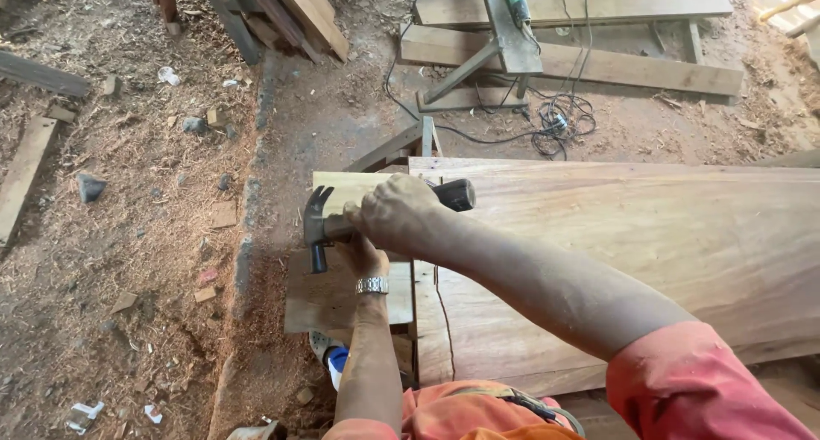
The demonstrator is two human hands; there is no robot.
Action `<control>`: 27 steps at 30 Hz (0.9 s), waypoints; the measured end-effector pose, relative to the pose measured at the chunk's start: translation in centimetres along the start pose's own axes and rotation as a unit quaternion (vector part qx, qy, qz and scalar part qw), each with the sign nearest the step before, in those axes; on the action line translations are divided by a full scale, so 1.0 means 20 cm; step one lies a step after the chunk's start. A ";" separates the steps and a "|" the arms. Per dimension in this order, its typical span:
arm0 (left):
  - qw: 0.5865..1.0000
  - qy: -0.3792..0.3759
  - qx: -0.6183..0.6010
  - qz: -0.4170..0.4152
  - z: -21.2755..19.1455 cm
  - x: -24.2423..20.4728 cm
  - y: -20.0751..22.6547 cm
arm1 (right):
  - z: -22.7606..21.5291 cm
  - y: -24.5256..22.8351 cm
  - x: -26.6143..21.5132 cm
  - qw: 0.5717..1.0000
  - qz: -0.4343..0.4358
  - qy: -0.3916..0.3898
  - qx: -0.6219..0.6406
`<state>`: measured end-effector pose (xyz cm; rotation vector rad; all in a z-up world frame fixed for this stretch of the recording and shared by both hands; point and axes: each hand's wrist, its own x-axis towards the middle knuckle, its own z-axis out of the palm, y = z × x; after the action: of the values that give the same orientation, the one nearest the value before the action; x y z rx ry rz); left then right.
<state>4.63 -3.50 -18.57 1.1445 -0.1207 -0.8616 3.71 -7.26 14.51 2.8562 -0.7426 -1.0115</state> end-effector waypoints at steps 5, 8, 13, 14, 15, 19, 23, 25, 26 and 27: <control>0.976 0.011 0.218 0.015 -0.12 0.11 -0.29 | -0.01 0.01 0.02 0.997 -0.020 0.036 -0.058; 0.697 -0.007 0.646 0.313 -0.14 0.04 -0.19 | -0.14 0.02 0.00 0.989 -0.022 0.145 0.008; 0.999 0.016 -0.029 -0.017 -0.03 0.03 -0.04 | -0.23 0.01 -0.03 0.971 -0.006 0.221 0.092; 1.000 0.010 0.024 0.013 -0.06 0.05 -0.10 | -0.20 0.01 -0.02 0.967 -0.001 0.235 0.100; 1.000 0.010 0.025 0.013 -0.06 0.04 -0.10 | -0.12 0.02 0.01 0.967 -0.001 0.236 0.100; 0.998 0.021 0.008 -0.055 0.00 0.00 0.04 | 0.04 0.02 0.11 0.996 0.010 -0.027 -0.083; 0.990 0.057 -0.032 -0.127 0.02 -0.01 0.11 | -0.05 0.03 0.02 0.997 -0.019 0.066 -0.040; 0.993 0.054 0.048 -0.095 -0.01 -0.02 0.05 | -0.02 0.05 0.01 0.992 -0.002 0.127 0.003; 0.989 0.053 0.126 -0.060 -0.03 -0.02 0.03 | -0.01 0.07 0.01 0.981 0.013 0.188 0.044; 0.989 0.054 0.126 -0.057 -0.04 0.01 -0.03 | 0.02 0.07 0.01 0.981 0.012 0.190 0.044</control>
<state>4.87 -3.13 -19.45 1.4443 -0.0766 -0.9018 2.97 -8.54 14.25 2.9701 -0.7957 -0.4136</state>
